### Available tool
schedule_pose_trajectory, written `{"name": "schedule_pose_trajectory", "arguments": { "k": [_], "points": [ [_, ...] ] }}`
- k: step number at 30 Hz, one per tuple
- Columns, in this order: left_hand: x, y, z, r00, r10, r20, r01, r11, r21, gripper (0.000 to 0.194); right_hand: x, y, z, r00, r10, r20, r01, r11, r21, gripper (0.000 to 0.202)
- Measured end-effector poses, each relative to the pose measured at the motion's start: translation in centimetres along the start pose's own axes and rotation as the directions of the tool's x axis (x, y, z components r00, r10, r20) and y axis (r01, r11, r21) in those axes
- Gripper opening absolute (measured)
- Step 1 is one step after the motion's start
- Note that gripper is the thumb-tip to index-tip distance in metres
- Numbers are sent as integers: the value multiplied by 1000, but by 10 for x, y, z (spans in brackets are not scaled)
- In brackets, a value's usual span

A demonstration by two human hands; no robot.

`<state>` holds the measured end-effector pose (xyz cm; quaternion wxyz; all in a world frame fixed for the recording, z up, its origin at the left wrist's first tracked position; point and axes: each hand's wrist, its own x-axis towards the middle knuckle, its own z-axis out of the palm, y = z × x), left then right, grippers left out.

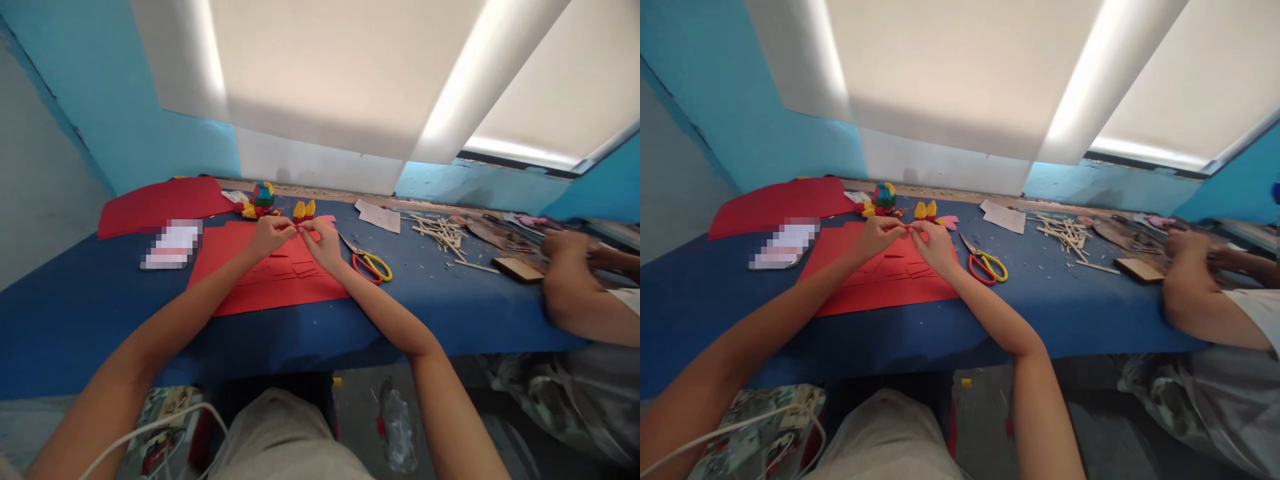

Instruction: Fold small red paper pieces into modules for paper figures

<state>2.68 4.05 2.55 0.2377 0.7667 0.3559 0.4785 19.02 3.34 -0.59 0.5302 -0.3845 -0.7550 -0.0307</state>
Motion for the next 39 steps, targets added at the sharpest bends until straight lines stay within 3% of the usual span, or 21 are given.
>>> {"name": "schedule_pose_trajectory", "arguments": {
  "k": [4,13,19,24,28,32,39],
  "points": [
    [-2,0,4,999,12,-34,-13,999,-34,22,-1,-2,-3,995,-101,-2,100,985,-142,18],
    [-2,-2,3,995,54,-86,-58,997,-46,22,0,-8,-14,955,-241,171,279,925,-258,24],
    [-1,0,2,992,-105,-63,94,983,-156,25,1,-12,-13,917,-260,303,361,862,-355,30],
    [0,2,-6,997,-73,-22,70,992,-101,25,1,-13,-12,927,-232,296,315,910,-271,31],
    [1,7,-13,1000,27,10,-28,998,50,26,2,-6,-9,975,-129,182,130,991,6,24],
    [0,14,-15,994,54,98,-63,994,87,24,5,0,-10,990,0,144,-27,983,183,15],
    [-2,16,-14,979,51,198,-51,999,-3,22,6,2,-12,985,-53,163,15,973,230,16]
  ]
}}
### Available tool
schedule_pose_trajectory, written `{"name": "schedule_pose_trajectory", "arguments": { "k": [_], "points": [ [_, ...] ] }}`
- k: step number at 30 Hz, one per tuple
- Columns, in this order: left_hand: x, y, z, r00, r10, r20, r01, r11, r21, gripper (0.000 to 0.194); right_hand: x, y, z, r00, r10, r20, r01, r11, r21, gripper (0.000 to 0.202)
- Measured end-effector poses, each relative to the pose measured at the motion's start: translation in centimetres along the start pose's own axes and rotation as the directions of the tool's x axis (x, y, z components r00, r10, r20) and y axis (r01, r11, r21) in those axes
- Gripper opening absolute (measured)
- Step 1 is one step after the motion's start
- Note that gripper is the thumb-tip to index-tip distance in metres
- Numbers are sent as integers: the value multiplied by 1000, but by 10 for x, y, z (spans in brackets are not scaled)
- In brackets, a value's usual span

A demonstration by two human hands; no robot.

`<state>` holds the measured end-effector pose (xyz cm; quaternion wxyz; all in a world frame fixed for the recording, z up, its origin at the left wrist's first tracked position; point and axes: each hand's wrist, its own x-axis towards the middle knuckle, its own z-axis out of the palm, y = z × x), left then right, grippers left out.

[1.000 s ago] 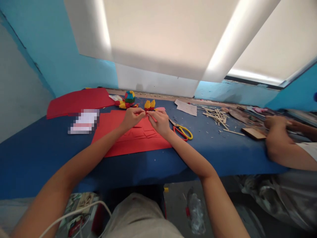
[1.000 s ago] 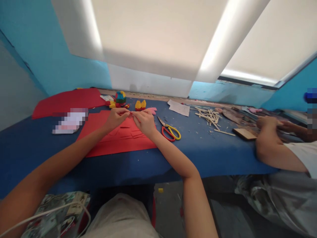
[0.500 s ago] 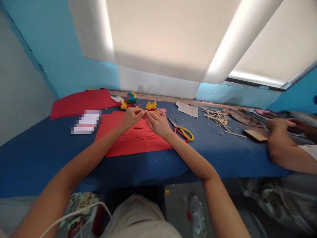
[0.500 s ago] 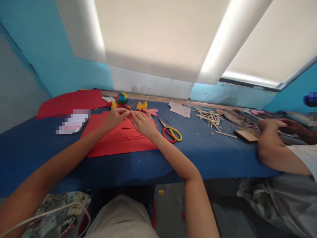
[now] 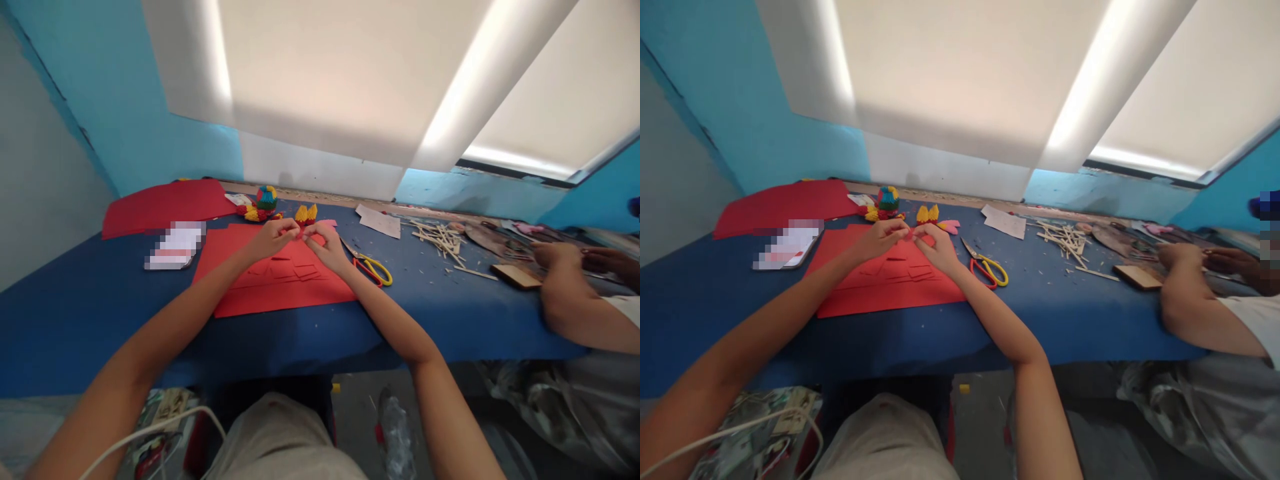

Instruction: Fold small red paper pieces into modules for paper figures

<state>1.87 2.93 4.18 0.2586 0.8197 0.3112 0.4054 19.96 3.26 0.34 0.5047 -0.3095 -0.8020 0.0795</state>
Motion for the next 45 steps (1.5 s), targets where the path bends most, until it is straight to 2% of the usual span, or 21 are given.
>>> {"name": "schedule_pose_trajectory", "arguments": {
  "k": [4,10,16,18,20,22,24,26,31,41,45],
  "points": [
    [1,-3,0,999,-37,12,38,998,-47,23,-2,3,2,999,-34,-26,33,999,-33,16],
    [2,-8,-2,984,-75,165,93,990,-106,27,-3,-1,0,994,-98,-52,91,987,-134,17],
    [3,-11,-1,981,-27,193,45,995,-88,31,-3,-1,-3,989,-146,35,150,956,-252,21],
    [2,-13,0,986,3,166,5,999,-49,35,-3,0,-5,989,-148,3,143,949,-280,21],
    [1,-15,1,993,98,63,-102,992,77,34,-3,1,-7,988,-151,-43,131,945,-299,22],
    [0,-19,-1,964,265,-23,-249,929,275,28,-2,0,-9,986,-149,-78,117,940,-319,20],
    [-1,-22,-3,917,397,-28,-350,838,418,26,-2,0,-10,986,-141,-91,102,935,-339,19],
    [-1,-25,-6,892,452,-7,-397,789,468,24,-2,1,-11,988,-138,-68,108,935,-337,20],
    [0,-26,-6,878,477,39,-439,769,464,24,-2,2,-12,984,-179,9,176,952,-249,23],
    [1,-25,-5,866,499,-24,-464,822,330,17,0,-1,-15,970,-241,32,241,932,-271,21],
    [1,-26,-5,878,477,-24,-445,836,321,17,-1,-1,-15,967,-249,45,251,925,-285,23]
  ]
}}
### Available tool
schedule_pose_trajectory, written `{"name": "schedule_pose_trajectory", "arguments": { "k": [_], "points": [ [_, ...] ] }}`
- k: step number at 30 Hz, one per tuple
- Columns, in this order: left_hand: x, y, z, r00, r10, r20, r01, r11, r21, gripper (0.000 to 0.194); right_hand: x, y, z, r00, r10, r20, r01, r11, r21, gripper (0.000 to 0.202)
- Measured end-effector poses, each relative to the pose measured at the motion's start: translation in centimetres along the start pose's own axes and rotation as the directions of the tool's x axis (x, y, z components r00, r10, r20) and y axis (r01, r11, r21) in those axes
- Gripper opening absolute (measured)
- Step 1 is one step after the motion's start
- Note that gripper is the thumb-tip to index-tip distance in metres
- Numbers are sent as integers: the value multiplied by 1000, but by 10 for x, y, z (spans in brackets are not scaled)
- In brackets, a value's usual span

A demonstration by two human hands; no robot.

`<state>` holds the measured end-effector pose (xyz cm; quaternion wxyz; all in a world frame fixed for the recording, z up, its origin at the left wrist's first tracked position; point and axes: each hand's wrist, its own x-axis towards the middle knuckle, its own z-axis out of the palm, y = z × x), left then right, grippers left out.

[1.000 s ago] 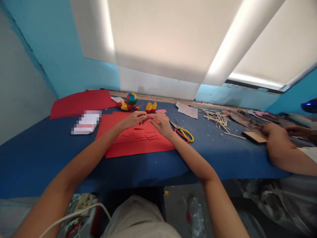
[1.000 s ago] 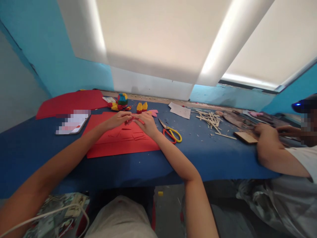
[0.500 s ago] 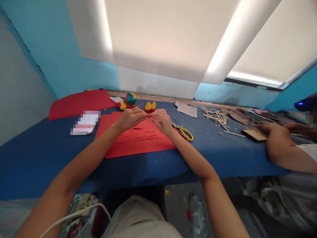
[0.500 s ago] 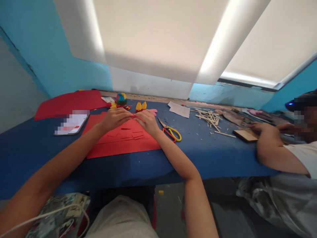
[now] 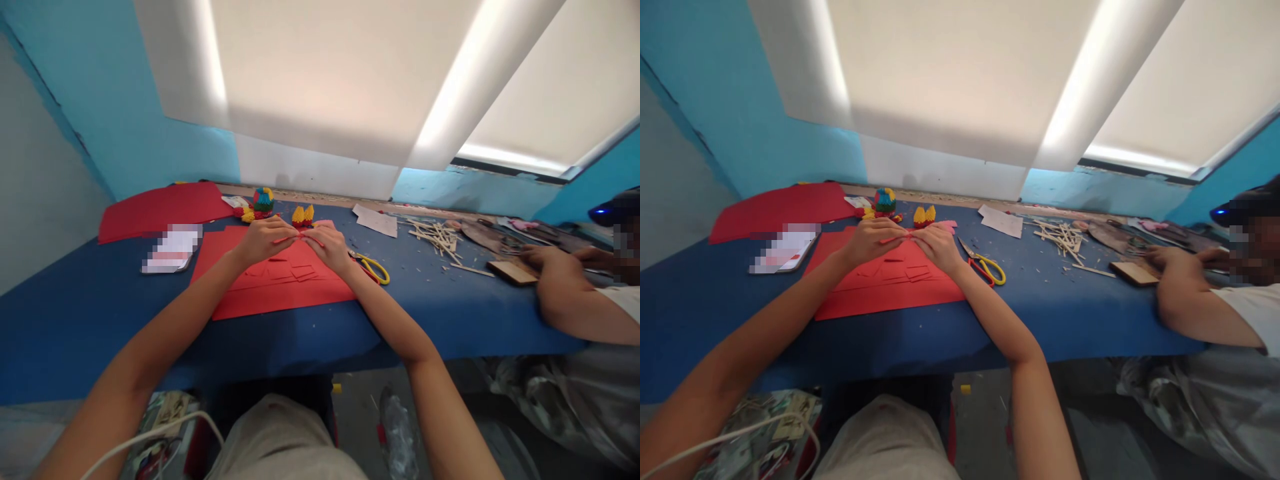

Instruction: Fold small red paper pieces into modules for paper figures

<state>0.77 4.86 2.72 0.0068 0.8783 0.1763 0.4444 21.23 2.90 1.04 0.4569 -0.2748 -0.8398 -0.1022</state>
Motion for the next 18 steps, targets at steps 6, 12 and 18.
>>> {"name": "schedule_pose_trajectory", "arguments": {
  "k": [6,12,18],
  "points": [
    [-2,-3,2,1000,9,5,-10,999,48,16,0,0,1,999,-35,2,35,999,12,23],
    [-1,-4,5,985,158,-72,-149,982,114,16,1,-2,3,1000,22,-16,-21,999,47,21],
    [-1,-3,0,984,169,52,-177,960,216,22,-3,-1,9,996,88,13,-89,995,34,16]
  ]
}}
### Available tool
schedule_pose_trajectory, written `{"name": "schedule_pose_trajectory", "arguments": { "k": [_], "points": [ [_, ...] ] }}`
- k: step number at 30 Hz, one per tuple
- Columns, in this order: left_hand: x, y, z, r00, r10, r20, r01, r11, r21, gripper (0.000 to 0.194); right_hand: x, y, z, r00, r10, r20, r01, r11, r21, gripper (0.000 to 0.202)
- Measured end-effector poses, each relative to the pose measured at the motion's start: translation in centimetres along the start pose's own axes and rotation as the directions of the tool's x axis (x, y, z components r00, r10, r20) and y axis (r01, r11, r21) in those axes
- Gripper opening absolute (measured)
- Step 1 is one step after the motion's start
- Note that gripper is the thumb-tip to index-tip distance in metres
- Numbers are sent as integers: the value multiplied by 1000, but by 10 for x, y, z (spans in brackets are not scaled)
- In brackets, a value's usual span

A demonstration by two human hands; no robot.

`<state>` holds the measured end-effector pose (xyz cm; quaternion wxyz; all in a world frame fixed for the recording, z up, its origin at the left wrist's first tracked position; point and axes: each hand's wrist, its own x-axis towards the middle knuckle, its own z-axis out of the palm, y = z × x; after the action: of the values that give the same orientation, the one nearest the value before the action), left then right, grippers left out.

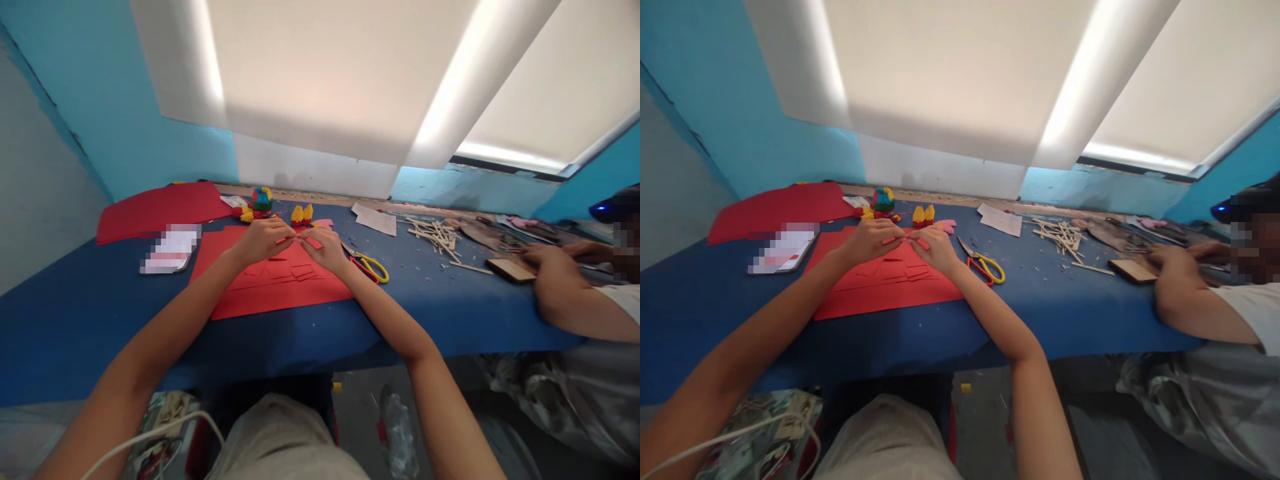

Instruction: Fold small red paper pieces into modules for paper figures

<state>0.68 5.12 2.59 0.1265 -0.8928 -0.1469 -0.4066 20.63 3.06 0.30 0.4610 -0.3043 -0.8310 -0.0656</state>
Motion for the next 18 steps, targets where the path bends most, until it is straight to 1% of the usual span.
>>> {"name": "schedule_pose_trajectory", "arguments": {
  "k": [3,4,6,7,8,10,12,14,15,16,18],
  "points": [
    [-3,-3,-1,991,-17,130,9,998,61,25,-2,1,3,995,6,99,-2,999,-45,16],
    [-4,-4,-1,986,-46,163,35,997,70,27,-2,1,4,991,9,134,-1,998,-56,16],
    [-6,-5,0,963,-151,221,136,987,84,29,-2,1,3,985,17,170,-3,997,-80,17],
    [-6,-5,1,942,-224,249,206,974,98,29,-1,1,3,985,24,173,-9,996,-91,18],
    [-6,-5,2,913,-298,280,274,954,119,28,0,2,3,986,37,161,-21,995,-100,18],
    [-7,-4,5,838,-400,371,362,917,169,25,0,4,3,991,91,102,-83,993,-81,18],
    [-9,-2,8,754,-429,497,381,902,201,21,1,8,4,982,188,13,-188,982,18,15],
    [-11,0,12,685,-424,592,393,900,190,14,1,13,6,952,303,-46,-289,938,192,15],
    [-12,1,13,674,-424,605,412,896,169,10,1,16,7,934,352,-52,-325,903,281,17],
    [-12,2,14,671,-428,605,437,888,143,6,1,18,8,920,390,-46,-349,866,358,18],
    [-11,3,14,686,-452,571,485,868,106,7,1,22,9,899,437,-26,-378,807,454,20]
  ]
}}
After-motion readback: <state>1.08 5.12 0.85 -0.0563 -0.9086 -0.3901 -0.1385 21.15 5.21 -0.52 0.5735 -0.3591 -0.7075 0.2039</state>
